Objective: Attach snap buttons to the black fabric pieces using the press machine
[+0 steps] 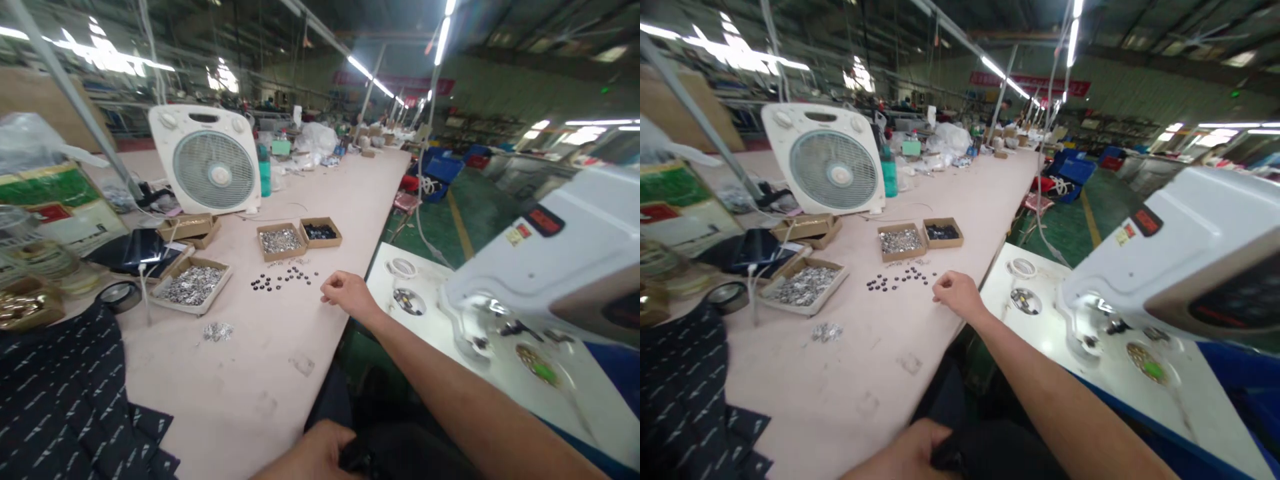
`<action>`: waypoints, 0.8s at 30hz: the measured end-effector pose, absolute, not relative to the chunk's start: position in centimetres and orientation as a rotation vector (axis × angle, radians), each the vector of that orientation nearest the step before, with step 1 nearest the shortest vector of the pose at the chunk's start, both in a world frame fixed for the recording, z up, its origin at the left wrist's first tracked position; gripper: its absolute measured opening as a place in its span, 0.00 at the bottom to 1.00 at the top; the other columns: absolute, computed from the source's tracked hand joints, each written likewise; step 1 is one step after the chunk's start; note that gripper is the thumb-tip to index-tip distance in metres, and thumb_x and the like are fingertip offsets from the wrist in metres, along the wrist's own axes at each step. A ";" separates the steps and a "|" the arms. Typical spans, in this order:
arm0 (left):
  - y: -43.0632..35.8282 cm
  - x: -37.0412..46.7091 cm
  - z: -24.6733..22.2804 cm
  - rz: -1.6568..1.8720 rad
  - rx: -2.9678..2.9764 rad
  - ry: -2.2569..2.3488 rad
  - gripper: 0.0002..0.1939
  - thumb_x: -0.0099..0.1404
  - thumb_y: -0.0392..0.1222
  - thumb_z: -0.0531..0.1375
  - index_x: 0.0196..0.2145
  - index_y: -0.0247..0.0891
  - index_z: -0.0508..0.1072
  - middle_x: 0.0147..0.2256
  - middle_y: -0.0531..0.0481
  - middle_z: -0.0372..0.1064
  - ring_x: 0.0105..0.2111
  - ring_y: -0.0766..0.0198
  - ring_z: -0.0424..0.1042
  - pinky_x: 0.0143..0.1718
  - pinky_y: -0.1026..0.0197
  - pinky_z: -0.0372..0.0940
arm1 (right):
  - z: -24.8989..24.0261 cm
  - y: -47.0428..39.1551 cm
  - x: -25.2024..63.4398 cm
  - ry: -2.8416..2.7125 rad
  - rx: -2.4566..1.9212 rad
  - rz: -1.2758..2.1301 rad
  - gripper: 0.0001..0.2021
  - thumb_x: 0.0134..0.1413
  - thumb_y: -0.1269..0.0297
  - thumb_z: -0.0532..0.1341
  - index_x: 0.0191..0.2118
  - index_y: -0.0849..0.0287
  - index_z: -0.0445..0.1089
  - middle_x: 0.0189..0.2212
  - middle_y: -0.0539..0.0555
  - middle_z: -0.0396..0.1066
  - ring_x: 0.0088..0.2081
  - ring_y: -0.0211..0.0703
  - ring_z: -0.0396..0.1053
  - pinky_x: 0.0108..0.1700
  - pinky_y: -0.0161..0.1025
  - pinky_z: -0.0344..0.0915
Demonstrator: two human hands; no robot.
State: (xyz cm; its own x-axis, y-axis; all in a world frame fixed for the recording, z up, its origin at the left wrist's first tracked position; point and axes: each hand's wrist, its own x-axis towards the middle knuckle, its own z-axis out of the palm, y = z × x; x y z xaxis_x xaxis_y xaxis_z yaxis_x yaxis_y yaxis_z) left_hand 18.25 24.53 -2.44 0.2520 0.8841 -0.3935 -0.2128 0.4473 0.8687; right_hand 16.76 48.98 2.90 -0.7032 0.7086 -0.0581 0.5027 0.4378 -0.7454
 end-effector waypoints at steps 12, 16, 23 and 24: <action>23.9 21.4 1.5 0.553 1.912 1.510 0.16 0.53 0.29 0.57 0.39 0.39 0.71 0.38 0.50 0.69 0.38 0.58 0.67 0.39 0.58 0.60 | 2.4 34.9 39.6 -1.890 -1.147 1.759 0.05 0.49 0.65 0.68 0.33 0.59 0.73 0.27 0.50 0.76 0.28 0.39 0.73 0.31 0.33 0.67; 22.9 23.3 3.2 0.367 2.376 1.532 0.11 0.59 0.32 0.59 0.41 0.39 0.70 0.37 0.47 0.69 0.36 0.53 0.66 0.37 0.52 0.60 | 2.9 31.5 42.8 -1.758 -1.189 1.788 0.04 0.51 0.66 0.68 0.33 0.58 0.73 0.25 0.47 0.74 0.25 0.36 0.70 0.26 0.31 0.63; 20.9 24.4 3.8 0.716 2.662 1.359 0.13 0.68 0.33 0.52 0.48 0.31 0.70 0.38 0.42 0.72 0.35 0.55 0.66 0.36 0.52 0.62 | 4.4 29.2 45.6 -1.886 -1.058 1.522 0.03 0.53 0.71 0.69 0.32 0.56 0.78 0.28 0.47 0.77 0.30 0.39 0.74 0.33 0.32 0.66; 20.7 24.3 3.9 0.749 2.681 1.347 0.14 0.69 0.32 0.52 0.49 0.31 0.70 0.39 0.41 0.72 0.36 0.55 0.67 0.37 0.51 0.62 | 4.6 29.2 45.7 -1.910 -1.023 1.485 0.03 0.53 0.71 0.69 0.32 0.55 0.78 0.29 0.47 0.78 0.32 0.39 0.74 0.35 0.32 0.67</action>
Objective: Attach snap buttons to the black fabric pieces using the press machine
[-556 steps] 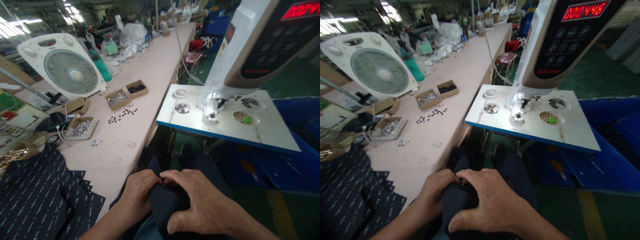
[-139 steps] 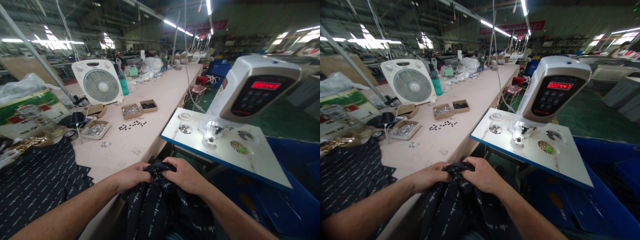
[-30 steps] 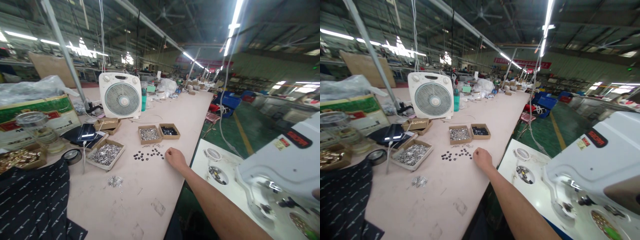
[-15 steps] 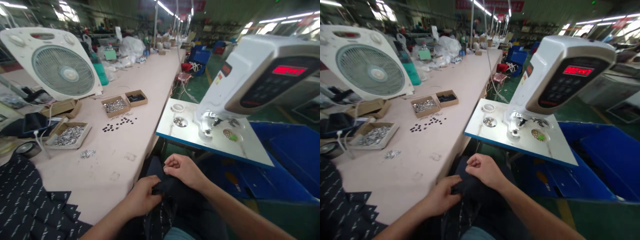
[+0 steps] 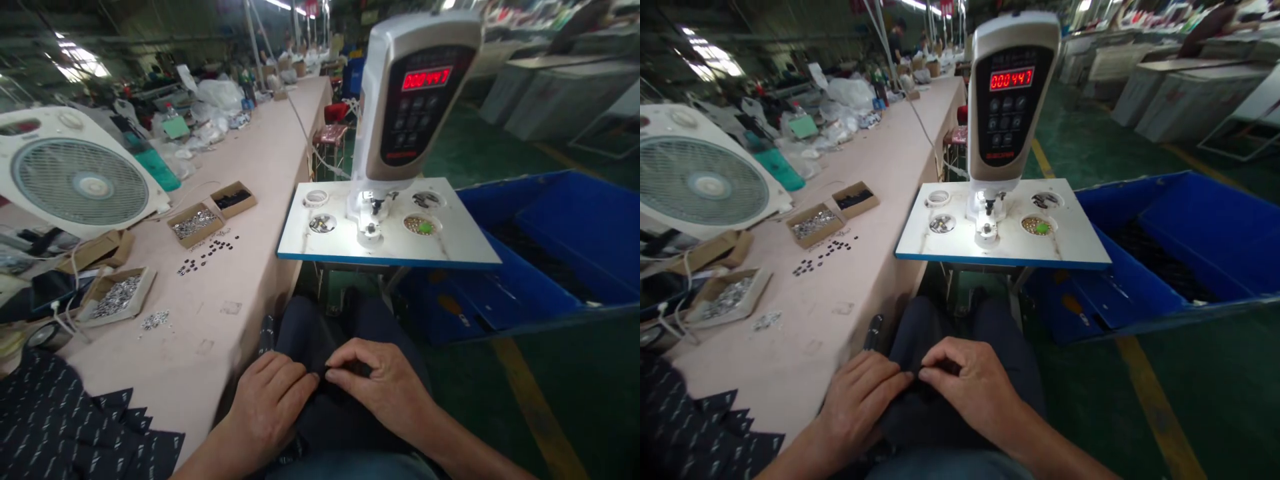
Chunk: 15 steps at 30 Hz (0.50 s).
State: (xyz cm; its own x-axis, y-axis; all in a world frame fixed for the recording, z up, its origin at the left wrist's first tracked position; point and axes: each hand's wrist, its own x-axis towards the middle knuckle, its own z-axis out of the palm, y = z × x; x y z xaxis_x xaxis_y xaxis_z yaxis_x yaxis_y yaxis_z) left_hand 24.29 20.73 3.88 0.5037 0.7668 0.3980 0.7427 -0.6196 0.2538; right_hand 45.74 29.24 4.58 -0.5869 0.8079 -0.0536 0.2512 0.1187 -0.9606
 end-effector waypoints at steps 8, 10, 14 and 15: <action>21.1 24.5 4.5 0.961 2.689 1.270 0.11 0.68 0.27 0.55 0.45 0.28 0.74 0.38 0.41 0.74 0.39 0.57 0.70 0.41 0.52 0.65 | 5.1 29.8 46.0 -2.059 -0.845 1.292 0.09 0.52 0.75 0.70 0.36 0.54 0.78 0.33 0.44 0.80 0.35 0.36 0.75 0.42 0.31 0.65; 21.1 24.5 4.6 0.957 2.681 1.267 0.11 0.68 0.27 0.54 0.45 0.29 0.75 0.38 0.41 0.75 0.39 0.57 0.70 0.42 0.52 0.66 | 5.0 29.9 46.1 -2.074 -0.822 1.284 0.09 0.53 0.76 0.69 0.37 0.54 0.78 0.34 0.44 0.80 0.36 0.36 0.76 0.41 0.31 0.65; 20.8 24.2 4.5 0.902 2.645 1.293 0.12 0.69 0.28 0.55 0.47 0.31 0.74 0.40 0.42 0.76 0.40 0.57 0.71 0.42 0.52 0.67 | 4.8 29.9 45.9 -2.105 -0.798 1.234 0.10 0.55 0.76 0.68 0.40 0.53 0.77 0.37 0.44 0.81 0.37 0.36 0.76 0.42 0.32 0.65; 20.8 24.1 4.5 0.894 2.636 1.300 0.12 0.69 0.29 0.55 0.47 0.32 0.74 0.40 0.42 0.76 0.40 0.57 0.71 0.42 0.52 0.67 | 4.7 29.9 45.8 -2.112 -0.789 1.208 0.11 0.55 0.76 0.68 0.41 0.53 0.77 0.38 0.44 0.81 0.38 0.36 0.76 0.43 0.32 0.65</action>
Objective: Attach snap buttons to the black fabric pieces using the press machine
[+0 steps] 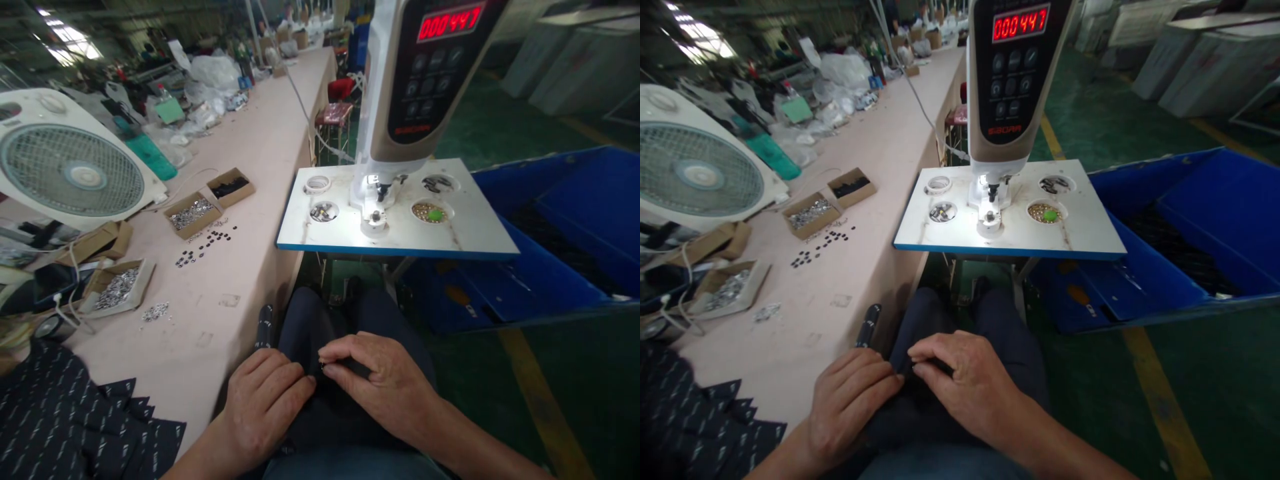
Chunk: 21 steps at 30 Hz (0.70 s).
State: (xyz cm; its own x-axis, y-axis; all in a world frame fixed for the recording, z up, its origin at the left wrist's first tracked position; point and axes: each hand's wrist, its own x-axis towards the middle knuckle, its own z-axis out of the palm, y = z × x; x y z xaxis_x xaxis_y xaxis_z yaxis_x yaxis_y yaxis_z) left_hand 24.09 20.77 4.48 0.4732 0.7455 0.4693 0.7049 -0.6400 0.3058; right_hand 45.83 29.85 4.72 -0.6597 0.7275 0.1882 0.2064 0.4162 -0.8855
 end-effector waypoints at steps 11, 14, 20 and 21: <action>20.7 23.9 4.1 0.929 2.593 1.294 0.11 0.68 0.28 0.56 0.47 0.30 0.74 0.40 0.41 0.75 0.41 0.57 0.71 0.44 0.51 0.66 | 4.1 29.3 45.1 -2.190 -0.719 0.939 0.14 0.57 0.74 0.67 0.48 0.54 0.74 0.42 0.46 0.81 0.41 0.37 0.78 0.45 0.36 0.65; 20.7 24.0 4.1 0.960 2.601 1.289 0.11 0.68 0.28 0.56 0.46 0.29 0.74 0.39 0.41 0.75 0.40 0.58 0.71 0.43 0.52 0.65 | 4.0 29.1 45.1 -2.242 -0.693 0.882 0.14 0.59 0.74 0.65 0.50 0.54 0.73 0.42 0.46 0.81 0.39 0.38 0.78 0.45 0.38 0.64; 20.8 24.3 4.0 0.988 2.495 1.310 0.11 0.67 0.28 0.55 0.44 0.29 0.73 0.39 0.40 0.75 0.37 0.58 0.70 0.38 0.53 0.63 | 4.1 29.0 45.1 -2.318 -0.648 0.837 0.13 0.60 0.75 0.61 0.49 0.55 0.73 0.39 0.48 0.81 0.37 0.39 0.77 0.41 0.39 0.64; 20.8 24.3 3.9 0.994 2.466 1.319 0.11 0.66 0.28 0.55 0.44 0.29 0.73 0.38 0.40 0.74 0.36 0.58 0.70 0.37 0.54 0.62 | 4.3 29.0 45.2 -2.327 -0.644 0.844 0.14 0.60 0.75 0.60 0.49 0.55 0.73 0.38 0.48 0.80 0.37 0.40 0.77 0.42 0.39 0.63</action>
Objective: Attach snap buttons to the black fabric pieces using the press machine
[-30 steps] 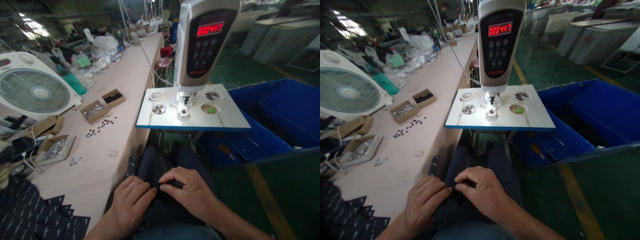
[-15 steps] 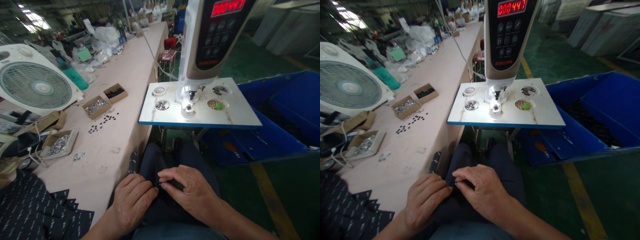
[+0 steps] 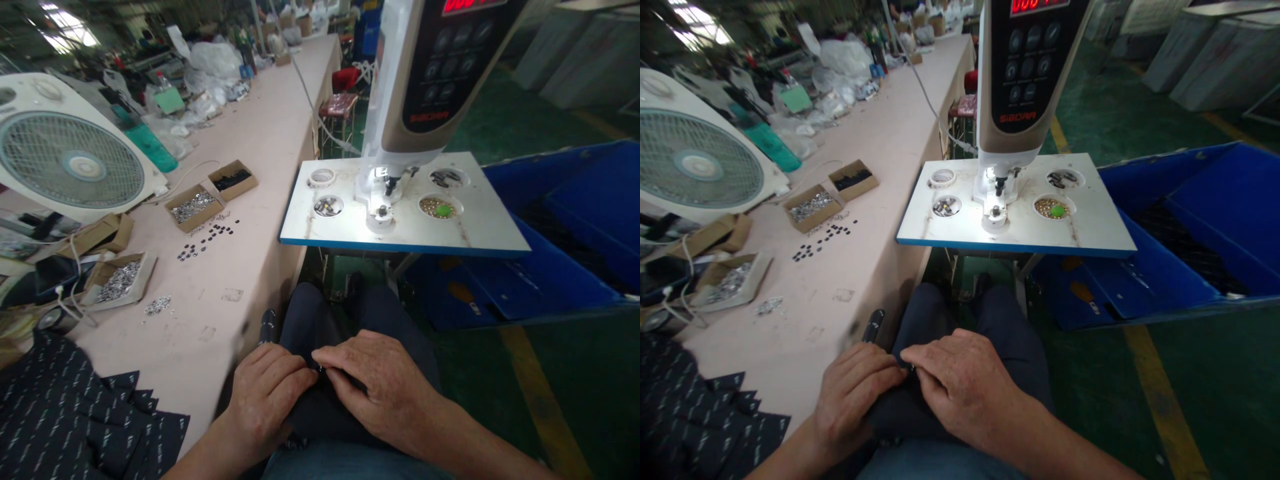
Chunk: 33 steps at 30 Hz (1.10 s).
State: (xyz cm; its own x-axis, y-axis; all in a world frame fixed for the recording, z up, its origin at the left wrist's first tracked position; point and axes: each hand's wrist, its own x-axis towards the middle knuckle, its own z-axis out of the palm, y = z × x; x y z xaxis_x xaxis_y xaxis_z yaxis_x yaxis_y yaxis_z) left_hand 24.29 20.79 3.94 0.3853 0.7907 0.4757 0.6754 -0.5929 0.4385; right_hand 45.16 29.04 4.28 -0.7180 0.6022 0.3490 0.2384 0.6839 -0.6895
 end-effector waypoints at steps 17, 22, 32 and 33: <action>21.8 25.4 4.1 0.837 1.811 1.668 0.10 0.56 0.27 0.59 0.32 0.40 0.74 0.30 0.55 0.74 0.30 0.65 0.73 0.33 0.65 0.61 | 3.2 28.2 45.0 -2.467 -0.723 0.958 0.28 0.55 0.72 0.66 0.62 0.56 0.62 0.50 0.57 0.76 0.50 0.48 0.73 0.55 0.47 0.64; 22.8 25.4 4.8 0.592 1.520 1.708 0.07 0.55 0.31 0.62 0.32 0.39 0.78 0.30 0.55 0.75 0.30 0.65 0.72 0.32 0.65 0.60 | 2.9 29.6 44.9 -2.417 -0.742 1.124 0.28 0.52 0.78 0.60 0.60 0.55 0.67 0.50 0.55 0.77 0.48 0.46 0.75 0.52 0.42 0.66; 25.1 23.7 5.5 0.422 0.991 1.256 0.13 0.58 0.45 0.68 0.34 0.33 0.74 0.28 0.56 0.64 0.28 0.70 0.60 0.30 0.66 0.54 | 4.9 32.5 44.9 -2.001 -0.880 2.003 0.26 0.49 0.75 0.62 0.57 0.59 0.69 0.34 0.48 0.78 0.31 0.37 0.72 0.32 0.31 0.62; 25.2 23.6 5.5 0.415 0.968 1.244 0.13 0.58 0.45 0.68 0.35 0.32 0.74 0.28 0.56 0.65 0.28 0.70 0.60 0.30 0.66 0.54 | 4.8 32.6 45.0 -1.947 -0.875 2.059 0.26 0.49 0.75 0.62 0.57 0.59 0.69 0.33 0.48 0.77 0.31 0.36 0.72 0.31 0.30 0.61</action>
